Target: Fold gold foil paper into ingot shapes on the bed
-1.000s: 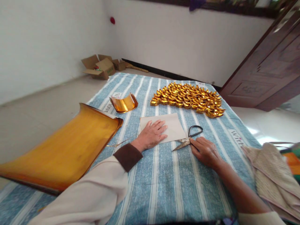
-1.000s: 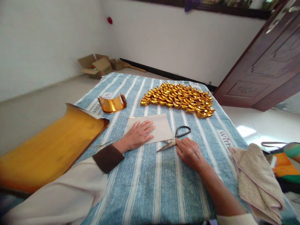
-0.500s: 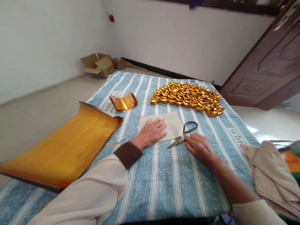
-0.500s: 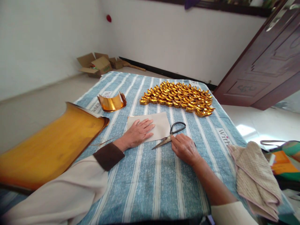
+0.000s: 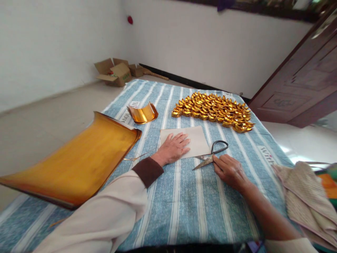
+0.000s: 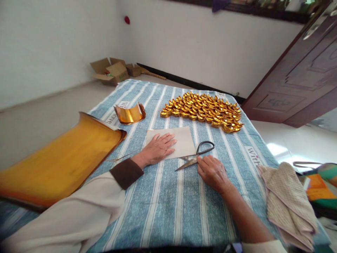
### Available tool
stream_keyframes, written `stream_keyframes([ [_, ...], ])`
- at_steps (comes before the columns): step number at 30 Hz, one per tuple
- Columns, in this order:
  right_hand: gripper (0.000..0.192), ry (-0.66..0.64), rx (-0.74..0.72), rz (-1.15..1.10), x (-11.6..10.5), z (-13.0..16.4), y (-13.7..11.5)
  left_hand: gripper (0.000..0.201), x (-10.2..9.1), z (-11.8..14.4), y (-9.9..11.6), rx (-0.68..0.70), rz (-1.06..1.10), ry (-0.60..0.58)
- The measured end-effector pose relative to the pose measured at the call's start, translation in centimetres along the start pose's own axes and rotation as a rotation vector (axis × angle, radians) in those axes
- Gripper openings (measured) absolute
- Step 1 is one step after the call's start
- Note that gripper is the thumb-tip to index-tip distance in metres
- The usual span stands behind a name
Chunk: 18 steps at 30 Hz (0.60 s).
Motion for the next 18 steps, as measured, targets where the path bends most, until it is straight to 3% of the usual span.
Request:
stream_keyframes([
  [12,0.022,-0.024,0.005,-0.022,0.4,-2.5,-1.4,0.046,-0.1,-0.1,0.0,-0.011,0.015,0.006],
  [18,0.022,-0.038,-0.012,-0.004,0.5,-1.9,-1.5,0.047,0.1,-0.2,0.0,-0.020,-0.005,-0.031],
])
Point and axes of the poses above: each hand's wrist, its own z-axis away from the middle knuckle, its own x-axis out of the palm, y = z × x, the point moved 10 cm from there along -z, towards the middle knuckle, and after that the axes turned 1 degree about z, right-handed, at the moved point
